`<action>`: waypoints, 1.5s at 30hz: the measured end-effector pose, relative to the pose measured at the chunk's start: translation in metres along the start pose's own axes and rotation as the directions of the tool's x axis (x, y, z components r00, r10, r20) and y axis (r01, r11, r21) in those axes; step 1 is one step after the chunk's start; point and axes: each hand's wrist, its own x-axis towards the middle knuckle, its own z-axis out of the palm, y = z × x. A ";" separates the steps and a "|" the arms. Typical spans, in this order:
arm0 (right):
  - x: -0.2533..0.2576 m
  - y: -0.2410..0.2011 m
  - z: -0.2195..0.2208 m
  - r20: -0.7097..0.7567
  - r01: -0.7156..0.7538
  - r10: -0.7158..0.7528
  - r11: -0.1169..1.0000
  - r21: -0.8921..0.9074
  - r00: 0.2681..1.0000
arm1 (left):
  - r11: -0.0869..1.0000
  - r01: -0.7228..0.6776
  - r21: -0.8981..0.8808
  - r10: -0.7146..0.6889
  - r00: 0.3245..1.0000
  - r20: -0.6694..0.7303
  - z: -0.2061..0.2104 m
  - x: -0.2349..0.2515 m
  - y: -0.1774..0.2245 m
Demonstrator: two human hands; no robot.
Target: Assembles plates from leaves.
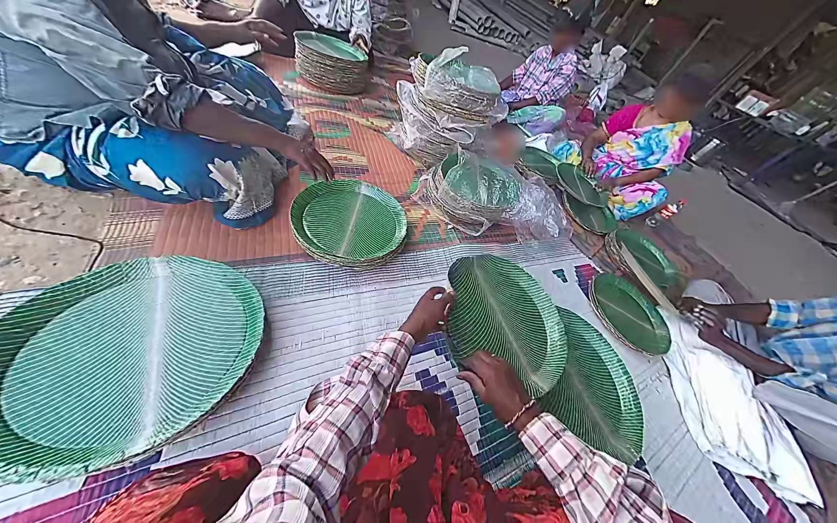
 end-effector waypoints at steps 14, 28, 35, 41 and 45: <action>-0.002 0.035 -0.045 -0.037 -0.547 0.547 0.837 0.019 0.836 | 0.907 0.078 0.414 0.052 0.955 -0.293 -0.053 0.029 -0.057; -0.006 0.047 -0.018 0.311 -0.768 0.759 0.629 -0.123 0.572 | 0.536 0.327 0.778 0.000 0.922 -0.388 -0.086 0.033 -0.084; -0.005 0.053 -0.027 0.250 -0.785 0.773 0.615 -0.074 0.583 | 0.428 0.360 0.829 -0.130 0.932 -0.337 -0.097 0.039 -0.082; -0.003 0.039 -0.029 0.045 -0.627 0.626 0.779 0.006 0.778 | 0.336 0.369 0.867 -0.226 0.925 -0.306 -0.092 0.032 -0.068; 0.000 0.010 -0.003 -0.263 -0.271 0.263 0.963 0.006 0.928 | 0.490 0.348 0.799 -0.008 0.918 -0.395 -0.089 0.015 -0.048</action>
